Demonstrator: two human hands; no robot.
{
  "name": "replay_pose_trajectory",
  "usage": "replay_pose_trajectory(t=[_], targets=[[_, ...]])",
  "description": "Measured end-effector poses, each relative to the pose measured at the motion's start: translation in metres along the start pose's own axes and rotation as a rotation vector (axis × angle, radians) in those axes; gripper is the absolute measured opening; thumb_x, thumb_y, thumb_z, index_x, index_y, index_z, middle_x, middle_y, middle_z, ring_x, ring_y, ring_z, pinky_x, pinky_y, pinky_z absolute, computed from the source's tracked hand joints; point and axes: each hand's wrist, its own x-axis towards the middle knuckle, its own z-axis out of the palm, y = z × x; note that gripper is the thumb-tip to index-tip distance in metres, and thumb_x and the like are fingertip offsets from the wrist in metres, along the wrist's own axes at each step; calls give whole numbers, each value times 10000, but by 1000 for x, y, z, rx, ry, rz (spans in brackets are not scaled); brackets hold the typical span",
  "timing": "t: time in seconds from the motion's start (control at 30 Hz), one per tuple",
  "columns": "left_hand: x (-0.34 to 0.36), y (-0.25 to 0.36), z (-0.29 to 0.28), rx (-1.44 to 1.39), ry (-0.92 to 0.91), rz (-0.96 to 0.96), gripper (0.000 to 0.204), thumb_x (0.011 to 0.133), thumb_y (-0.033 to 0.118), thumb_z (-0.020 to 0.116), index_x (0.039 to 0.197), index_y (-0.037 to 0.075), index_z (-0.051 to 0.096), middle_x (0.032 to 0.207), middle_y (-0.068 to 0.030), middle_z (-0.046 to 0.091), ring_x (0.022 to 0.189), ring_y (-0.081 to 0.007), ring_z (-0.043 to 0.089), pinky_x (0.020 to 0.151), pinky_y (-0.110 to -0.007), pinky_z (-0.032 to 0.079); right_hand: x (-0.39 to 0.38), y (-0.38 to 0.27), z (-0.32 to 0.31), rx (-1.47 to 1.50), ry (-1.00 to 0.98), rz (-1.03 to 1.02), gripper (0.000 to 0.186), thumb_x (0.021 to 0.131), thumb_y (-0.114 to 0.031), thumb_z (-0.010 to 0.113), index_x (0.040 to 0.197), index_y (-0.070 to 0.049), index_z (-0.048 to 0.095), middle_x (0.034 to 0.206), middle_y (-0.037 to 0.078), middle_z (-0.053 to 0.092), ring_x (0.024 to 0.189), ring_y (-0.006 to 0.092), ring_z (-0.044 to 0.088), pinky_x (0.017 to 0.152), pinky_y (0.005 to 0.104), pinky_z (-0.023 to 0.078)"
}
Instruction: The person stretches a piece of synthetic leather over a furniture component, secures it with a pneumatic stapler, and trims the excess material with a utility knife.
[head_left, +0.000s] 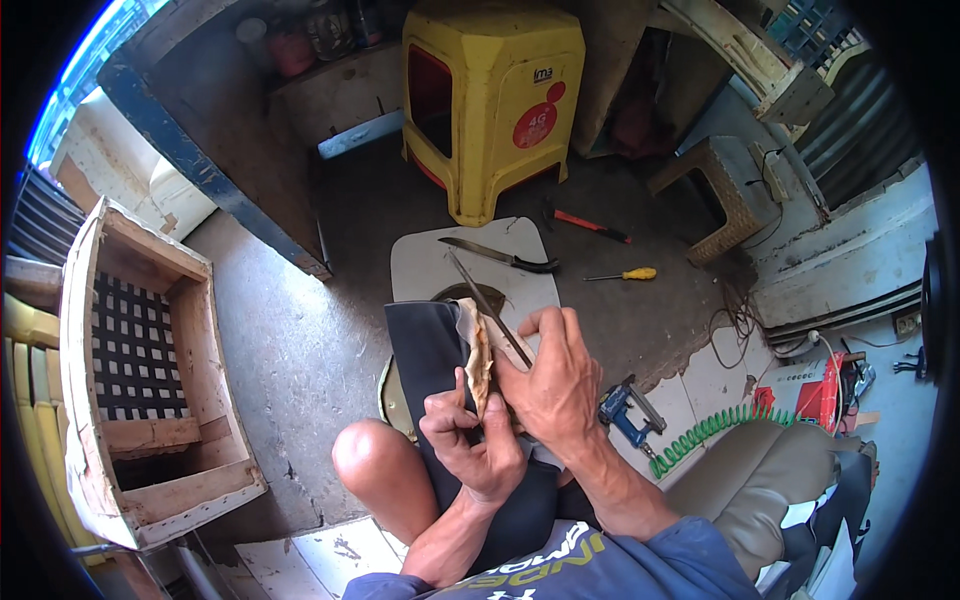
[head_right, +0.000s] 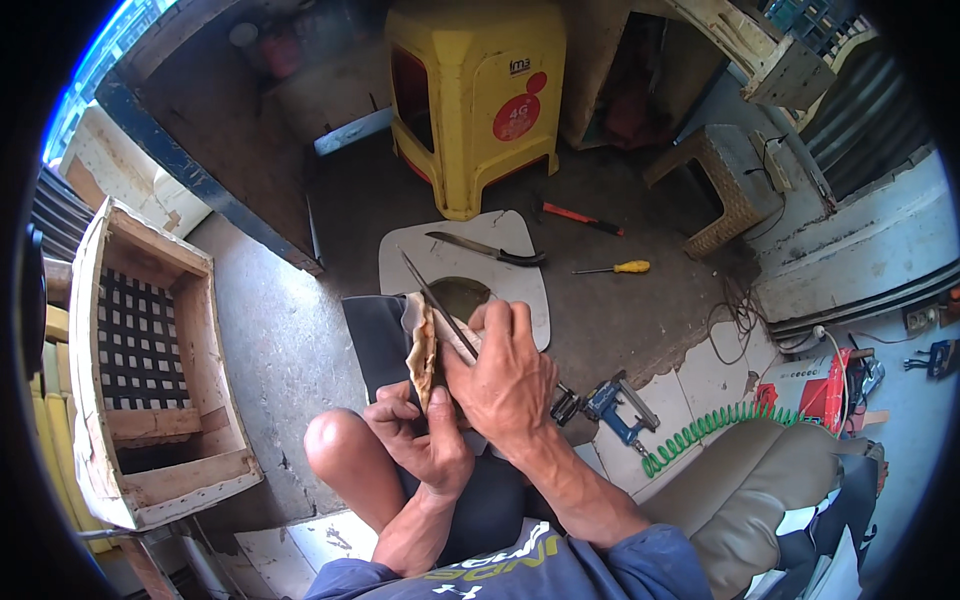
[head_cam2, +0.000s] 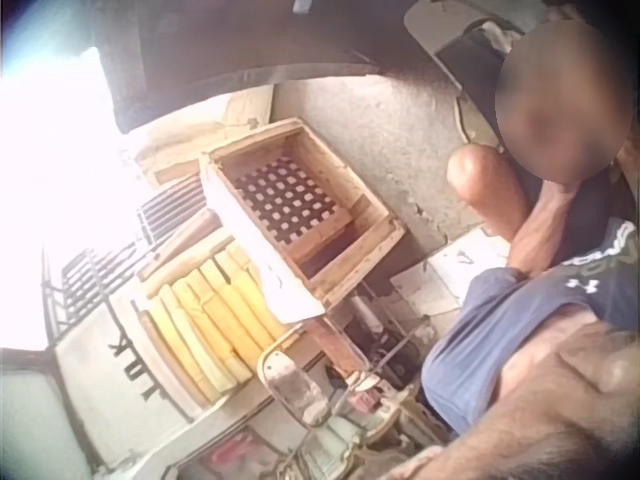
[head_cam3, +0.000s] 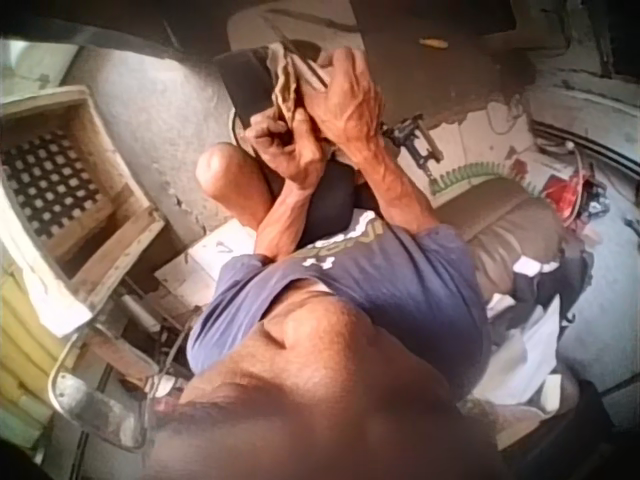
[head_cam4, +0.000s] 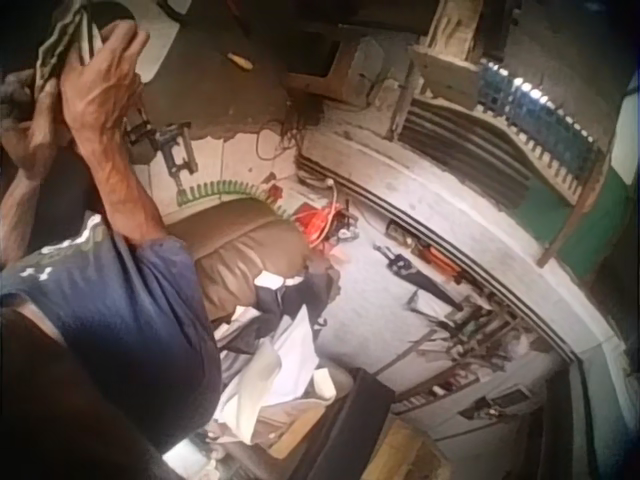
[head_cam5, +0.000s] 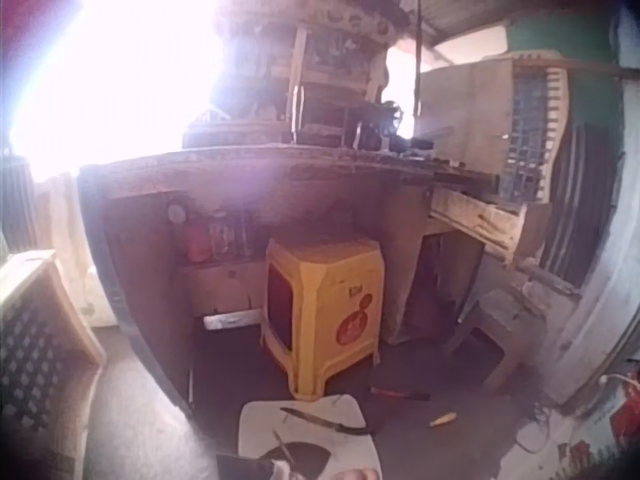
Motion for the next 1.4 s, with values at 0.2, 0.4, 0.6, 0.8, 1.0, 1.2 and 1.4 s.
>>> replay_pose_trajectory(t=[0.2, 0.4, 0.6, 0.8, 1.0, 1.2, 1.4], targets=[[3, 10, -7, -69, 5, -127, 311, 966, -63, 653, 1078, 79, 400, 1047, -92, 532, 910, -128, 513, 878, -284, 444, 31, 40, -32, 540, -508, 191, 496, 1010, -337, 764, 1364, -10, 645, 1098, 121, 771, 742, 152, 714, 638, 344, 574], [44, 37, -21, -128, 74, -212, 258, 995, 44, 651, 1157, 68, 452, 1071, -81, 562, 941, -124, 544, 902, -272, 452, 4, 60, -33, 1258, -602, 267, 626, 1124, -455, 509, 1303, 142, 559, 1044, 241, 737, 460, 57, 493, 453, 185, 406], [103, 56, -74, -179, 35, -391, 490, 1030, 207, 654, 1419, 47, 402, 1329, -154, 608, 1213, -197, 592, 1079, -347, 457, -33, -11, -3, 1064, -783, -146, 454, 1045, -169, 672, 1440, 46, 614, 1369, 200, 709, 1010, 172, 687, 886, 279, 542], [100, 61, -162, 5, -25, -517, 745, 827, 115, 832, 1473, 8, 477, 1358, -127, 640, 1258, -217, 617, 1104, -362, 475, -62, -43, 42, 933, -868, -458, 401, 1012, -121, 741, 1387, 10, 688, 1224, 186, 784, 1051, 177, 773, 917, 314, 602], [84, 54, -198, -139, 12, -586, 745, 788, 77, 817, 1460, -21, 511, 1310, -127, 670, 1213, -205, 635, 1094, -344, 471, -35, -49, 51, 764, -670, -332, 238, 986, -93, 758, 1210, -13, 763, 973, 143, 769, 773, 230, 756, 701, 343, 581], [85, 39, -203, -246, -37, -596, 716, 802, 97, 820, 1445, -24, 530, 1312, -125, 669, 1207, -201, 636, 1089, -346, 473, 0, -68, 62, 581, -459, -699, 284, 881, -84, 828, 1162, -93, 788, 887, 65, 698, 646, 212, 715, 568, 341, 559], [87, 36, -199, -252, -49, -579, 710, 830, 111, 827, 1457, -21, 520, 1313, -120, 665, 1211, -200, 635, 1087, -350, 476, 7, -82, 77, 405, -372, -992, 297, 803, -69, 841, 1094, -114, 806, 747, 26, 619, 542, 190, 638, 483, 341, 493]])
